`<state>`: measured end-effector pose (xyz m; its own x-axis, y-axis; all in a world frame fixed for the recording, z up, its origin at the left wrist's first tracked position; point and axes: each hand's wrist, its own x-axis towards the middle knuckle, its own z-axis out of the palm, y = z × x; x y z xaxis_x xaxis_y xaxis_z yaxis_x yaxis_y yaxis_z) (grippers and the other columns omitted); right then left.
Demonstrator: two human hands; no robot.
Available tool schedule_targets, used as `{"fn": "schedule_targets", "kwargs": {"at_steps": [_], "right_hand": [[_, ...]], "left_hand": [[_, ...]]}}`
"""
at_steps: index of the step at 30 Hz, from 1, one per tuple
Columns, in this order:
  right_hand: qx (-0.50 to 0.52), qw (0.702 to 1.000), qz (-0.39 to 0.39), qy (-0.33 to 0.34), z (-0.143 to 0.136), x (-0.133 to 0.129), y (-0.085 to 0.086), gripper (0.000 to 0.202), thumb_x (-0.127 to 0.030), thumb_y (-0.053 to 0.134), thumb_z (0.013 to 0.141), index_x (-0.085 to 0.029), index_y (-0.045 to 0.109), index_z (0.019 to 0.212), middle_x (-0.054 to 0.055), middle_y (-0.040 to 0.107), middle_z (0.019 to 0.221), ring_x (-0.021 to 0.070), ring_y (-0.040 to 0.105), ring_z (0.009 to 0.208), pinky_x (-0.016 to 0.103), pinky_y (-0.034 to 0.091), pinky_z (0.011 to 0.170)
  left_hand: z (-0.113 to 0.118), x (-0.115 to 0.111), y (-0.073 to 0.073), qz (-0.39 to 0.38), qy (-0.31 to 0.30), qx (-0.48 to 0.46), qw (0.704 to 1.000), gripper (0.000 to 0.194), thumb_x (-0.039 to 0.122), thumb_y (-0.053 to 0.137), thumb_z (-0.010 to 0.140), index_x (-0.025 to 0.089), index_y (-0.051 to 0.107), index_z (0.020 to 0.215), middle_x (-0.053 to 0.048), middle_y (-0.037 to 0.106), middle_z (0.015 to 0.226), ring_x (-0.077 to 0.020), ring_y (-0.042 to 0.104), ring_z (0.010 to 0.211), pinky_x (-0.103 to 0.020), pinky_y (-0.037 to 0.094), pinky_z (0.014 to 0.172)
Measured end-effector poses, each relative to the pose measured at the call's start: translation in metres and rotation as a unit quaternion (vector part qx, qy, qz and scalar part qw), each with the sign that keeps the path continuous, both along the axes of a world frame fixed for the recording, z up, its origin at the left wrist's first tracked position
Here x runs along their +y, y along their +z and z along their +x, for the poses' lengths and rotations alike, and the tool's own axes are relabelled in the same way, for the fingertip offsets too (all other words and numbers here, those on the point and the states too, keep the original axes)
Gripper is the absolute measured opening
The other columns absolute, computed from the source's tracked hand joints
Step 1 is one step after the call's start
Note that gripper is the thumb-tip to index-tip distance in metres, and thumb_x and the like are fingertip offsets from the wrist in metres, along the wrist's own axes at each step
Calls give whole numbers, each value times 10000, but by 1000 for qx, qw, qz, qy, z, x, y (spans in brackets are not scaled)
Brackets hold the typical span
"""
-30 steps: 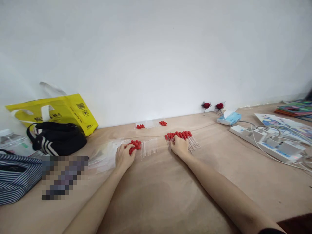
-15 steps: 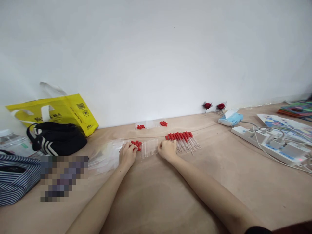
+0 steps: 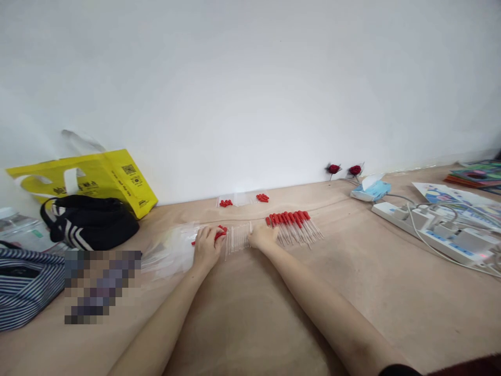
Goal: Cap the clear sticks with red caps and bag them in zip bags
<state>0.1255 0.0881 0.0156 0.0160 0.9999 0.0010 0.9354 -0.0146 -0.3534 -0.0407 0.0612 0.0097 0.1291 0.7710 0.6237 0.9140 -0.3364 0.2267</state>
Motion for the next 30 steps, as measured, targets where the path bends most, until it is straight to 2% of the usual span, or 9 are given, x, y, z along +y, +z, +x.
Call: {"fn": "schedule_targets", "kwargs": {"at_steps": [4, 7, 10, 12, 15, 19, 24, 27, 30], "right_hand": [[6, 999, 27, 26, 8, -8, 4, 264, -264, 421, 783, -110, 635, 804, 170, 644, 850, 269, 590, 827, 374, 339, 730], [12, 994, 67, 81, 27, -24, 3, 261, -237, 387, 818, -92, 593, 886, 165, 628, 888, 240, 568, 856, 323, 342, 730], [28, 980, 105, 164, 57, -43, -6, 210, -209, 371, 842, -136, 540, 943, 83, 622, 886, 170, 554, 814, 273, 337, 750], [49, 948, 174, 261, 78, -55, -16, 210, -173, 340, 851, -136, 533, 925, 76, 612, 860, 168, 536, 779, 292, 339, 751], [55, 917, 239, 313, 103, -69, -32, 263, -145, 328, 851, -148, 518, 1033, 88, 589, 897, 171, 516, 815, 310, 346, 757], [46, 910, 246, 331, 114, -78, -39, 254, -144, 335, 851, -175, 550, 981, 74, 575, 843, 165, 510, 776, 313, 350, 727], [92, 913, 231, 322, 107, -84, -34, 157, -156, 378, 839, -161, 533, 867, 55, 572, 813, 150, 509, 758, 298, 344, 715], [116, 910, 217, 334, 103, -86, -34, 120, -175, 405, 835, -166, 525, 825, 34, 576, 774, 136, 509, 727, 289, 338, 718], [120, 908, 217, 337, 101, -88, -34, 133, -198, 401, 846, -171, 530, 821, 31, 581, 759, 134, 511, 712, 289, 330, 720]], "left_hand": [[13, -20, -1, -7, -79, -103, 992, 107, 223, 427, 797, 171, 500, 855, -48, 556, 794, -186, 542, 757, -299, 448, 688], [26, -42, -8, -70, -157, -163, 972, 135, 219, 403, 815, 170, 460, 928, -40, 559, 817, -163, 562, 759, -297, 461, 715], [33, -60, -14, -173, -219, -171, 945, 138, 202, 395, 823, 189, 461, 943, -38, 582, 864, -160, 573, 820, -303, 458, 762], [34, -67, -14, -218, -243, -147, 934, 107, 185, 404, 810, 192, 479, 886, -36, 588, 861, -162, 571, 823, -307, 452, 764], [33, -72, -11, -222, -251, -106, 936, 105, 118, 428, 746, 191, 485, 796, -29, 583, 831, -168, 559, 800, -318, 440, 754], [35, -74, -7, -218, -224, -91, 946, 180, 73, 478, 641, 194, 487, 775, -16, 579, 811, -172, 551, 779, -316, 442, 736], [42, -72, -11, -187, -190, -65, 962, 279, 285, 591, 696, 194, 582, 959, -69, 580, 992, -218, 545, 918, -352, 437, 808], [47, -70, -15, -183, -176, -47, 966, 181, 275, 544, 746, 201, 657, 866, -76, 598, 981, -227, 547, 929, -371, 433, 817], [50, -69, -15, -170, -178, -70, 967, 181, 233, 486, 786, 214, 664, 817, -55, 625, 910, -206, 559, 883, -359, 442, 790]]}}
